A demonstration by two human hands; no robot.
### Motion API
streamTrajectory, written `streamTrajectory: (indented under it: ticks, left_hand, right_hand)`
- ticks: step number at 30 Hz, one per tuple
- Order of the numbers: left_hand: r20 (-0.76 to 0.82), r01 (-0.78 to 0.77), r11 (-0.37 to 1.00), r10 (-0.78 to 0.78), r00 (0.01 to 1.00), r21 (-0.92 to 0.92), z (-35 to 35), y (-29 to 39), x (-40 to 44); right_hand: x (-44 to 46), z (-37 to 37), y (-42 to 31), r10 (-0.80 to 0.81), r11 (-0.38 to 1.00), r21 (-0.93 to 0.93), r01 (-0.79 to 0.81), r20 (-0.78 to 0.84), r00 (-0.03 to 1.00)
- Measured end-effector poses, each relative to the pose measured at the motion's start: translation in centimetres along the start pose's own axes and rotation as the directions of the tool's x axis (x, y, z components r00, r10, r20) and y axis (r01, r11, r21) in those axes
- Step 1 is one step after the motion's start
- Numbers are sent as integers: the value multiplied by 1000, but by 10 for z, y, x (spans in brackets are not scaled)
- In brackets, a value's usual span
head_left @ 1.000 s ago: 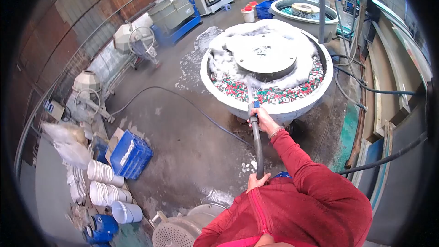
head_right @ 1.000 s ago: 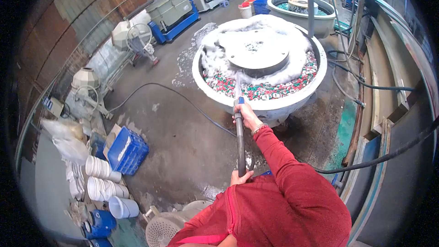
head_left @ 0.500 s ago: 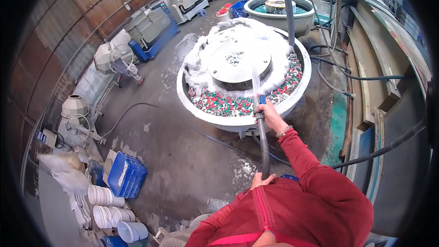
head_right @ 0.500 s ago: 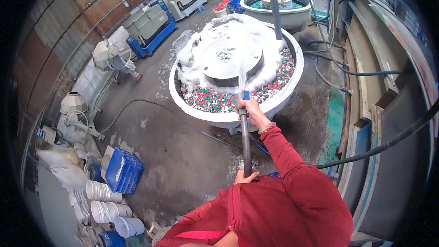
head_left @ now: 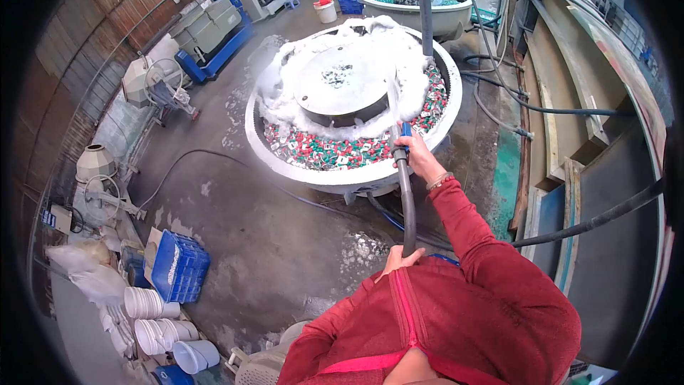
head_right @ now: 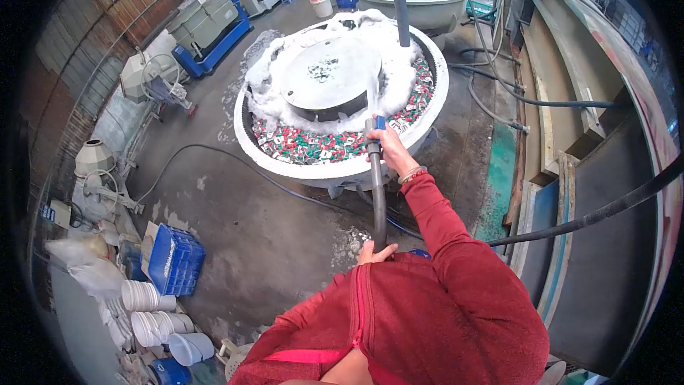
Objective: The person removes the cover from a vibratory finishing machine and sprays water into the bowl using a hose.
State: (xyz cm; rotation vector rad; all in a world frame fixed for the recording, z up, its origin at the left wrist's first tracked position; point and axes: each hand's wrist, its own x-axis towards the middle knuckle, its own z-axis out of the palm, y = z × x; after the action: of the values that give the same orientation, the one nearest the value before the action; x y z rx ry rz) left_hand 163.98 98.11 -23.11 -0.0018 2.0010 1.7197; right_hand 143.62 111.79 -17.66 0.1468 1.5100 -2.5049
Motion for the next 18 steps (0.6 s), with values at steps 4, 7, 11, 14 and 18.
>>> streamTrajectory:
  ticks: [4, 7, 11, 14, 18]
  left_hand:
    - [-35, 44, 999, -44, 998, -12, 14, 5, 14]
    - [-10, 49, 998, -49, 999, 25, 20, 14, 12]
    - [71, -85, 996, 83, 994, 32, 38, -12, 29]
    - [123, -119, 991, 112, 986, 58, 45, -16, 34]
    - [134, -44, 997, 35, 990, 69, 47, 4, 30]
  right_hand:
    - [17, -46, 22, 125, 985, 129, -110, -113, 986]
    - [14, -68, 25, 182, 971, 182, -153, -154, 971]
    - [-7, -56, -15, 6, 994, 111, -1, -49, 999]
    - [-11, -51, -26, -33, 998, 53, 32, 10, 999]
    - [0, -69, -11, 36, 998, 59, -35, -15, 999]
